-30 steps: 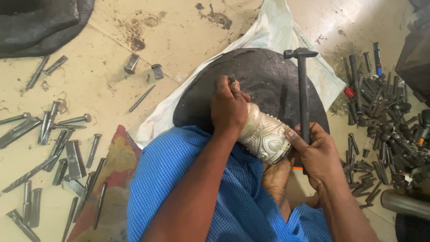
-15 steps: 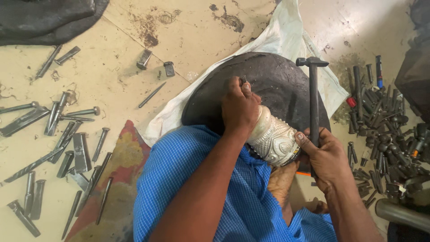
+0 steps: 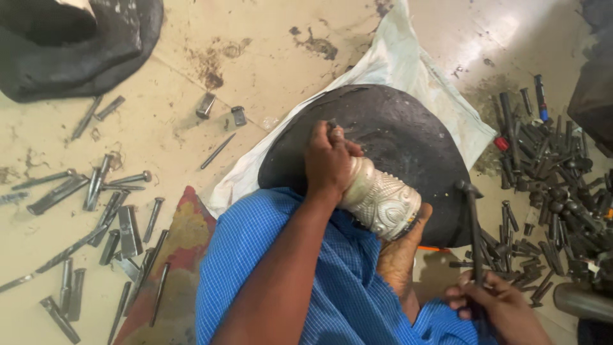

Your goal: The person sits on the floor and uses a hammer and chisel to engrave a pattern on a cylindrical metal object. They repeatedly strike the chisel to create a textured design on the surface.

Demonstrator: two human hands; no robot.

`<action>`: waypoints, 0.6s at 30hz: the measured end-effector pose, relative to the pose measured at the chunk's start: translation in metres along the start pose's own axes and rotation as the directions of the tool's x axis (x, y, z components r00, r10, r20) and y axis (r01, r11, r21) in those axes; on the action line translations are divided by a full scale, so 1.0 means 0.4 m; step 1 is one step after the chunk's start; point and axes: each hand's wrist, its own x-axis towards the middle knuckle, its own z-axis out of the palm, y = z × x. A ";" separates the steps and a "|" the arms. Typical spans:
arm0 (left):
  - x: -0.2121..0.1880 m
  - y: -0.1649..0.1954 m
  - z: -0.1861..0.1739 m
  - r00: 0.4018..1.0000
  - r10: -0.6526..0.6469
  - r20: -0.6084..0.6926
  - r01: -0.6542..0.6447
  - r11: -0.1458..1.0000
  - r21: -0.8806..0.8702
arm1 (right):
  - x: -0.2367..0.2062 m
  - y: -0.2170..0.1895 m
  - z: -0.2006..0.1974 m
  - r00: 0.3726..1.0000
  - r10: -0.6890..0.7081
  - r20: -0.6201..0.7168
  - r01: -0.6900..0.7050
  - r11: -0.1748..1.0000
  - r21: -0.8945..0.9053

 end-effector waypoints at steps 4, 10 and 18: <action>-0.013 -0.005 -0.014 0.999 0.041 -0.003 -0.041 0.991 -0.126 | 0.049 0.109 0.001 0.997 -0.072 -0.036 0.068 0.993 -0.101; -0.065 0.041 -0.041 0.941 0.322 -0.107 -0.284 0.920 0.269 | -0.070 0.101 0.142 0.419 -0.859 -0.293 0.451 0.477 -0.754; -0.266 0.138 -0.243 0.856 0.511 -0.081 -0.415 0.771 0.482 | -0.105 0.096 0.320 0.756 -0.632 0.167 0.602 0.572 -0.557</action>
